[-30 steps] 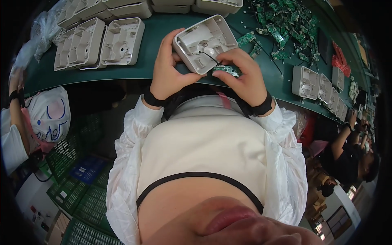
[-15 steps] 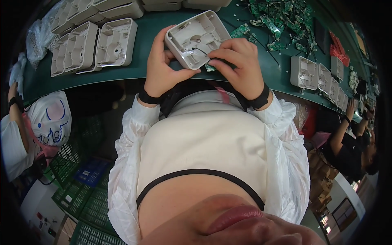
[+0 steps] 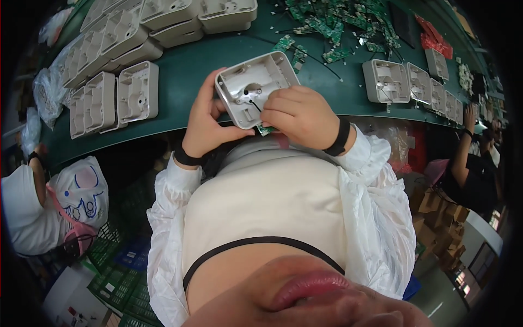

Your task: The person assembles electronic devices by inserting a circuit board and wire into a plastic housing before setting it aside. They then reach for a large panel of circuit boards to detach individual boards and prepare wires for the next assembly.

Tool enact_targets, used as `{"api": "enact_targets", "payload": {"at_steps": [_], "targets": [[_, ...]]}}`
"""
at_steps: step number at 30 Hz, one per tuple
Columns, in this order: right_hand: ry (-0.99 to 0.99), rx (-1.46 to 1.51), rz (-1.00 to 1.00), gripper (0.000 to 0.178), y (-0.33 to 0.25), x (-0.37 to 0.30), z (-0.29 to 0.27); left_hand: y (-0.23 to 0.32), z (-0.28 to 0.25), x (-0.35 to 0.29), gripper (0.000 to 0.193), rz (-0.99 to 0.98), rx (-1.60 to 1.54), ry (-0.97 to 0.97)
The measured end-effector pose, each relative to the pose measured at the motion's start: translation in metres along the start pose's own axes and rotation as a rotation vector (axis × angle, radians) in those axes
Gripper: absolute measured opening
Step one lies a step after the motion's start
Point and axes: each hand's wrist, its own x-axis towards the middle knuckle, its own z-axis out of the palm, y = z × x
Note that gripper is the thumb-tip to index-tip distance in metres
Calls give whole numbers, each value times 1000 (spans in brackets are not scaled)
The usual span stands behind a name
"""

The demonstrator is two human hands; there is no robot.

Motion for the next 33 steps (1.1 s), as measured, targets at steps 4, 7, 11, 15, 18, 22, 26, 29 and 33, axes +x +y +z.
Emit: {"api": "enact_targets", "payload": {"at_steps": [4,7,11,15,18,22,26,29,33], "targets": [[-40,-18,99,22,-14,-28,-32,7,33,14,117,-74,-21,-100],[-76,-63,174,22,-25,-51,-56,25,46,33,105,-116,24,-223],[-103,-138,240,21,-29,-80,-73,38,42,75,74,282,906,-430],[-159,-173,264,17,-22,-98,-73,18,53,117,46,495,1157,-316],[-180,-225,247,16,-14,-101,-74,5,66,132,35,454,1234,-345],[-173,-300,226,15,0,-102,-76,5,57,147,31,378,1277,-354],[-159,-347,219,16,17,-103,-79,7,38,154,25,331,1348,-224],[-164,-357,233,17,20,-103,-81,10,31,151,20,324,1366,-150],[-183,-362,270,17,22,-101,-86,24,24,142,13,402,1269,73]]}}
